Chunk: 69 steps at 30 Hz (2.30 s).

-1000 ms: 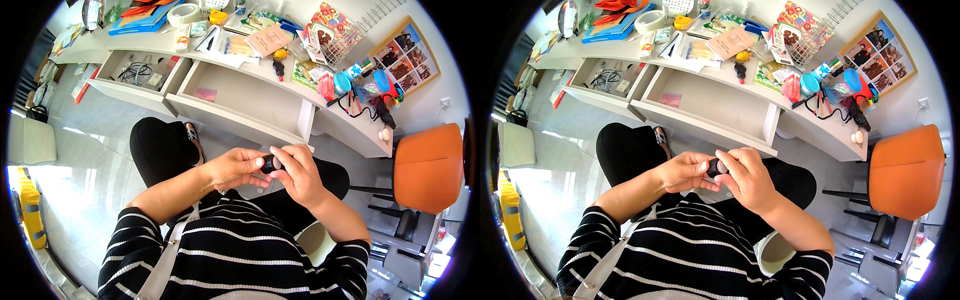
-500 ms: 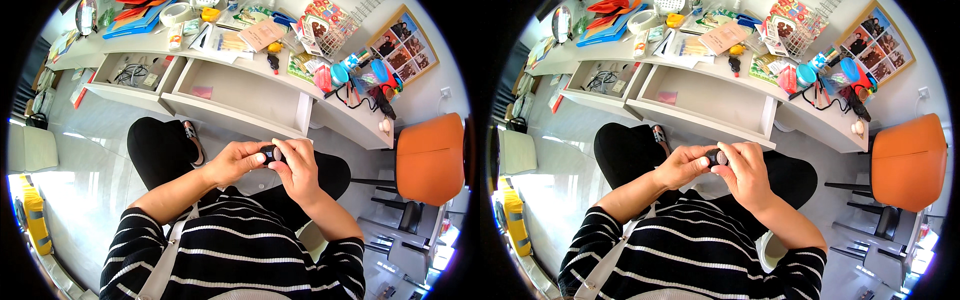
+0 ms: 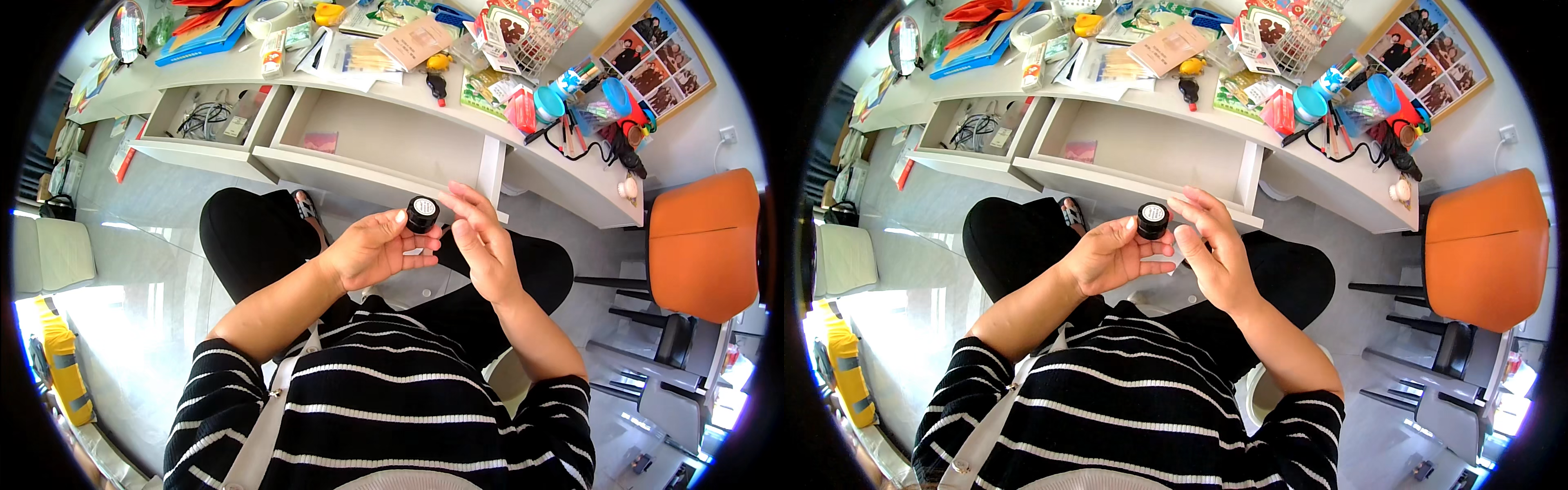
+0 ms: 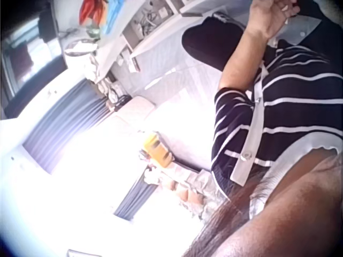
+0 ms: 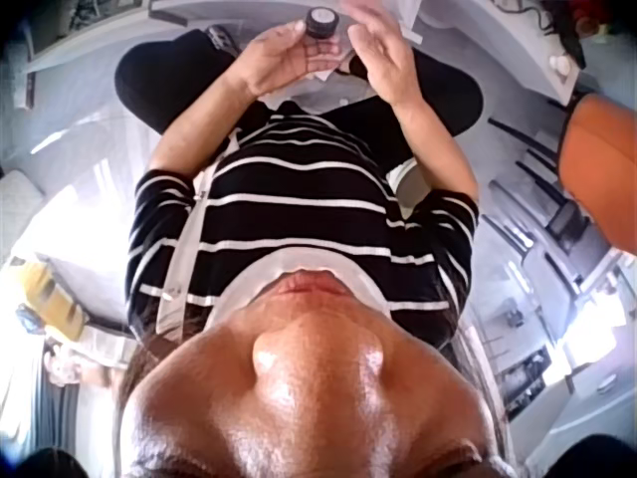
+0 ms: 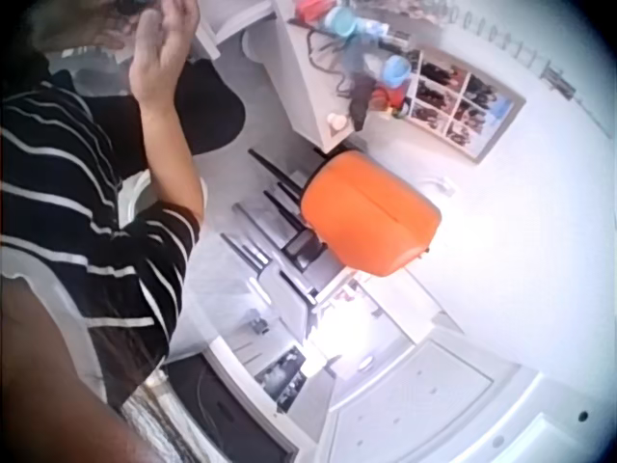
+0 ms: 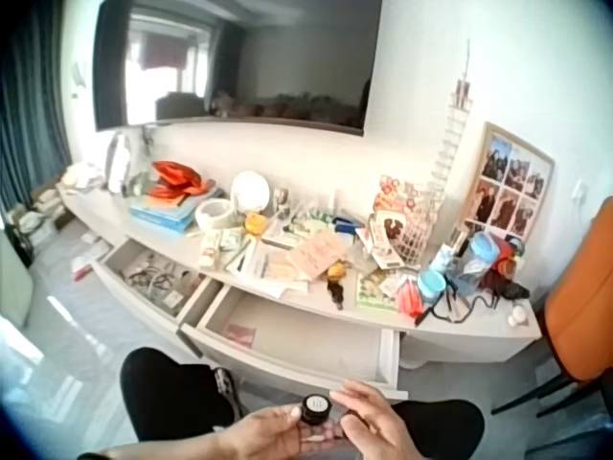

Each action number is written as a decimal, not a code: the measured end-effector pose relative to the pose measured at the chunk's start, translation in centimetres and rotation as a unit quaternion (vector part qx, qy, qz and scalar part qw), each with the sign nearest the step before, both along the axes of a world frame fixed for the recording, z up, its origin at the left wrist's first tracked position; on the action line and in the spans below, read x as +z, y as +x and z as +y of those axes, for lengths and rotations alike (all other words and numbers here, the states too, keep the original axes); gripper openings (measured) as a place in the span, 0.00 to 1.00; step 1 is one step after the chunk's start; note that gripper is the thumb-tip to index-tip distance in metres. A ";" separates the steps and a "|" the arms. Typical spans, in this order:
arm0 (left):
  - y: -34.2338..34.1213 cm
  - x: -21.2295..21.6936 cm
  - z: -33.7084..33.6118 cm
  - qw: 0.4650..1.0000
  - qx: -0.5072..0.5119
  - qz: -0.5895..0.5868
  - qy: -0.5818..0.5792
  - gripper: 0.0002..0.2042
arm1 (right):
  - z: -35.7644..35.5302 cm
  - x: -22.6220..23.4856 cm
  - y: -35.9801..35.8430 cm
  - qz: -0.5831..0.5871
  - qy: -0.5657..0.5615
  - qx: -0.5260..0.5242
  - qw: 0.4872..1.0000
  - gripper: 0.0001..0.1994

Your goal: The person wipes the inside of a desk drawer with a brown cloth, picks up a small black container, and then organizes cotton swabs, a blue plastic tub, and several pens into the drawer.

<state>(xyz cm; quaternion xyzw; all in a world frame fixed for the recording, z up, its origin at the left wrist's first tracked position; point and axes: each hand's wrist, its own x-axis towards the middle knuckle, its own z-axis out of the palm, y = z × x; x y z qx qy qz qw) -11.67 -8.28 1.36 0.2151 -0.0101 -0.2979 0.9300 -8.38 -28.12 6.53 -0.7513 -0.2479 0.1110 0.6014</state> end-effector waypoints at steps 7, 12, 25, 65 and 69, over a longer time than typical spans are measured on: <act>-0.1 -0.1 -0.2 0.998 -0.018 0.006 0.063 0.22 | 0.0 -1.4 0.4 0.120 0.058 -0.023 0.991 0.18; -0.4 0.0 -0.5 0.993 -0.022 -0.008 0.118 0.25 | -0.2 -1.5 0.6 -0.061 -0.067 -0.023 0.996 0.20; 0.1 0.5 -0.4 0.963 -0.009 0.020 0.268 0.22 | -0.2 -1.3 -0.2 -0.282 -0.133 -0.043 0.949 0.23; 11.2 0.7 -9.8 0.931 -0.007 -0.120 0.344 0.22 | -29.6 -27.9 11.3 0.085 -0.169 -0.564 0.804 0.22; 13.7 0.1 -10.2 0.928 -0.016 -0.135 0.347 0.21 | -28.0 -35.9 15.2 0.117 -0.166 -0.562 0.802 0.21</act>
